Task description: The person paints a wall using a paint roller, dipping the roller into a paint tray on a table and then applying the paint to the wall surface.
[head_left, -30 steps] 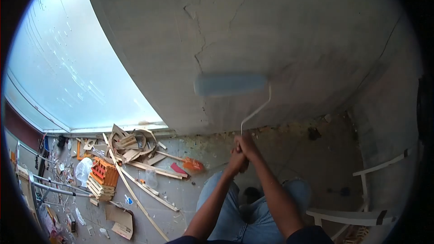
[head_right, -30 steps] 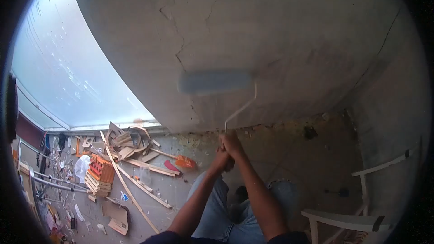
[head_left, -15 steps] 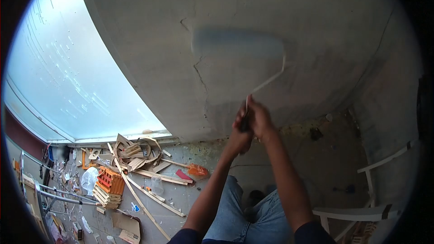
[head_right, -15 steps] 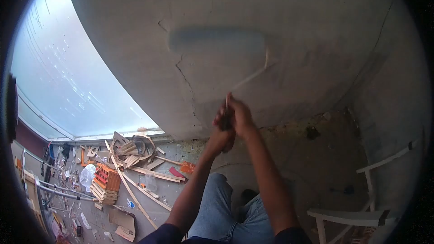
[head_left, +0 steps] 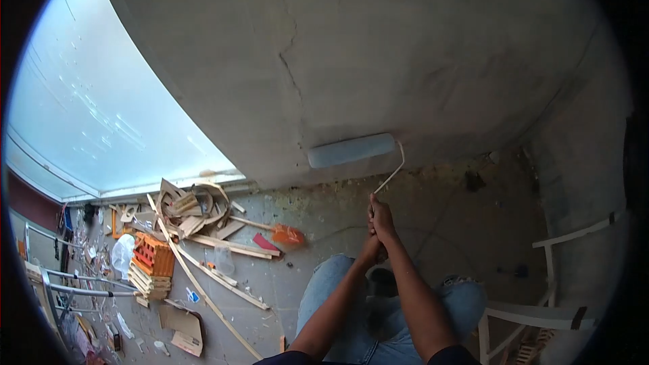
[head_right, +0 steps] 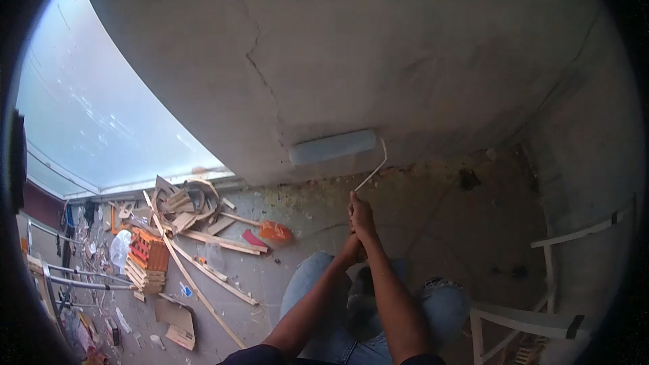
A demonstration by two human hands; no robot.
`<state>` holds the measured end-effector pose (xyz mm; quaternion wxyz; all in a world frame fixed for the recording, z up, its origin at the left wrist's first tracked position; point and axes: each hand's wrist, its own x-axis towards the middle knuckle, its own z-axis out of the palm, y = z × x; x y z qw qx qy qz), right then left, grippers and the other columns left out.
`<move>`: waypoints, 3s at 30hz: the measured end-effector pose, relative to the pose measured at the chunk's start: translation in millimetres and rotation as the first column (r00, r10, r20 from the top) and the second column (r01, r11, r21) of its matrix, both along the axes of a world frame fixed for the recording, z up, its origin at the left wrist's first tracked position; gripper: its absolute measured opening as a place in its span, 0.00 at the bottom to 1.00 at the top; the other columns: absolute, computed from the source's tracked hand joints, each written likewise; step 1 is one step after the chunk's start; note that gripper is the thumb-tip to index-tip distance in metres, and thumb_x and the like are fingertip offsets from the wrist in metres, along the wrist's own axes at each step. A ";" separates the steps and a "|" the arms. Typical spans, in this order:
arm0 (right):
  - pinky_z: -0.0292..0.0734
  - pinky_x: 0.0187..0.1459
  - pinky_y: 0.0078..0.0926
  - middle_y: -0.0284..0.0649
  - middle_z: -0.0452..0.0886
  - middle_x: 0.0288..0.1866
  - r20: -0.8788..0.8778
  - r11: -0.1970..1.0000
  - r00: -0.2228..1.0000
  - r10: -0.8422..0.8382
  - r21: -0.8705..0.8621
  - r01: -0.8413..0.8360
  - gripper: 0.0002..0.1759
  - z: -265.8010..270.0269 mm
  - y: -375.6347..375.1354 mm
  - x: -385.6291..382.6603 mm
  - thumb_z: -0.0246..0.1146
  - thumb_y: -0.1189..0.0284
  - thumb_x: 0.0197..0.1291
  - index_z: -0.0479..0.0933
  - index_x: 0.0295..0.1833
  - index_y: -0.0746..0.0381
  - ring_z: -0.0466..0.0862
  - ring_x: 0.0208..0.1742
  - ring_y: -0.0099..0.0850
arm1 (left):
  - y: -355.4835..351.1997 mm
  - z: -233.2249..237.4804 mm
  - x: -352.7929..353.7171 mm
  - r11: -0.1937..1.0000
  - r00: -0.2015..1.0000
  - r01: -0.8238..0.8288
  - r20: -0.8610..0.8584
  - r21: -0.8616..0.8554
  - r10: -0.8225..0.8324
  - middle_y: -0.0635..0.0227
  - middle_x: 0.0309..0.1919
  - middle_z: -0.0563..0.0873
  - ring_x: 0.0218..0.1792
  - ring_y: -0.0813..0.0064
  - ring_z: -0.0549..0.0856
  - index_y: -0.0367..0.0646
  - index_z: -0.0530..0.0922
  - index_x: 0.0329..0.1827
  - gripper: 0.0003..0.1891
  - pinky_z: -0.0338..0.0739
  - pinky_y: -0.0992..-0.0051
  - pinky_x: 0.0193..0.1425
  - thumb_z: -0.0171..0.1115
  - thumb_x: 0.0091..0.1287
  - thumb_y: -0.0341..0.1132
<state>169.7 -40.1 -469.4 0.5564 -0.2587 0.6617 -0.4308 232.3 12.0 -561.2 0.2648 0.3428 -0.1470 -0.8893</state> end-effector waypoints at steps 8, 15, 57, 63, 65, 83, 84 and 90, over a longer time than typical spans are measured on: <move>0.48 0.11 0.20 0.28 0.54 0.09 0.193 0.998 0.980 0.039 0.033 -0.046 0.32 91.2 -10.2 27.6 0.49 0.45 0.61 0.58 0.16 0.58 0.54 0.07 0.20 | -13.6 99.3 11.5 0.962 0.954 -0.200 0.187 -0.187 0.235 0.74 0.11 0.67 0.09 0.80 0.66 0.48 0.64 0.29 0.13 0.54 0.76 0.11 0.54 0.60 0.45; 0.49 0.11 0.20 0.28 0.54 0.10 0.303 0.998 0.953 0.029 -0.056 -0.013 0.31 90.9 -22.7 42.0 0.52 0.44 0.59 0.58 0.17 0.57 0.55 0.09 0.19 | -32.8 142.0 48.1 0.970 0.947 -0.004 0.309 -0.244 0.082 0.73 0.15 0.69 0.10 0.80 0.67 0.47 0.66 0.37 0.14 0.55 0.76 0.10 0.48 0.65 0.49; 0.50 0.12 0.19 0.30 0.55 0.09 0.360 0.995 0.931 0.051 0.060 -0.077 0.33 -8.6 -4.4 26.8 0.50 0.42 0.59 0.59 0.16 0.58 0.53 0.08 0.20 | -0.3 37.0 28.4 0.950 0.813 0.028 0.561 -0.310 0.159 0.60 0.26 0.79 0.25 0.72 0.78 0.35 0.72 0.39 0.23 0.70 0.72 0.27 0.50 0.63 0.52; 0.50 0.12 0.20 0.30 0.55 0.09 0.356 0.996 0.933 0.061 -0.080 -0.034 0.34 61.5 -17.2 41.7 0.50 0.40 0.57 0.58 0.16 0.58 0.54 0.08 0.20 | -28.4 81.3 40.1 0.868 0.779 -0.019 0.537 -0.496 0.324 0.62 0.16 0.76 0.15 0.71 0.74 0.29 0.73 0.29 0.21 0.66 0.68 0.20 0.54 0.60 0.46; 0.50 0.12 0.20 0.30 0.55 0.09 0.351 0.994 0.935 0.056 -0.111 -0.018 0.34 79.1 -22.3 40.4 0.50 0.40 0.57 0.58 0.16 0.59 0.55 0.08 0.20 | -39.5 103.4 37.9 0.880 0.830 -0.012 0.486 -0.475 0.274 0.61 0.18 0.77 0.15 0.71 0.74 0.30 0.73 0.37 0.21 0.66 0.70 0.20 0.54 0.61 0.46; 0.50 0.10 0.20 0.29 0.55 0.10 0.190 0.996 0.982 -0.012 0.084 -0.004 0.33 47.0 -11.4 49.3 0.47 0.43 0.61 0.58 0.15 0.58 0.56 0.08 0.20 | -9.7 85.1 42.7 0.964 0.875 -0.118 0.435 -0.238 0.214 0.67 0.13 0.72 0.10 0.75 0.71 0.37 0.69 0.25 0.23 0.59 0.73 0.12 0.56 0.57 0.52; 0.50 0.10 0.20 0.28 0.55 0.10 0.187 0.997 0.982 -0.011 0.083 -0.004 0.32 42.1 -11.6 48.8 0.47 0.43 0.61 0.58 0.15 0.58 0.56 0.08 0.20 | -10.6 84.8 44.3 0.966 0.877 -0.117 0.432 -0.232 0.211 0.67 0.13 0.72 0.10 0.75 0.71 0.36 0.69 0.24 0.23 0.59 0.73 0.12 0.56 0.57 0.52; 0.47 0.10 0.19 0.28 0.53 0.10 0.193 0.980 0.980 -0.046 0.200 0.006 0.33 -19.7 -4.8 43.1 0.48 0.41 0.59 0.57 0.15 0.56 0.54 0.08 0.19 | 3.4 28.5 39.4 0.983 0.882 -0.128 0.438 -0.131 0.173 0.68 0.12 0.71 0.09 0.76 0.69 0.37 0.68 0.20 0.22 0.58 0.72 0.11 0.57 0.56 0.49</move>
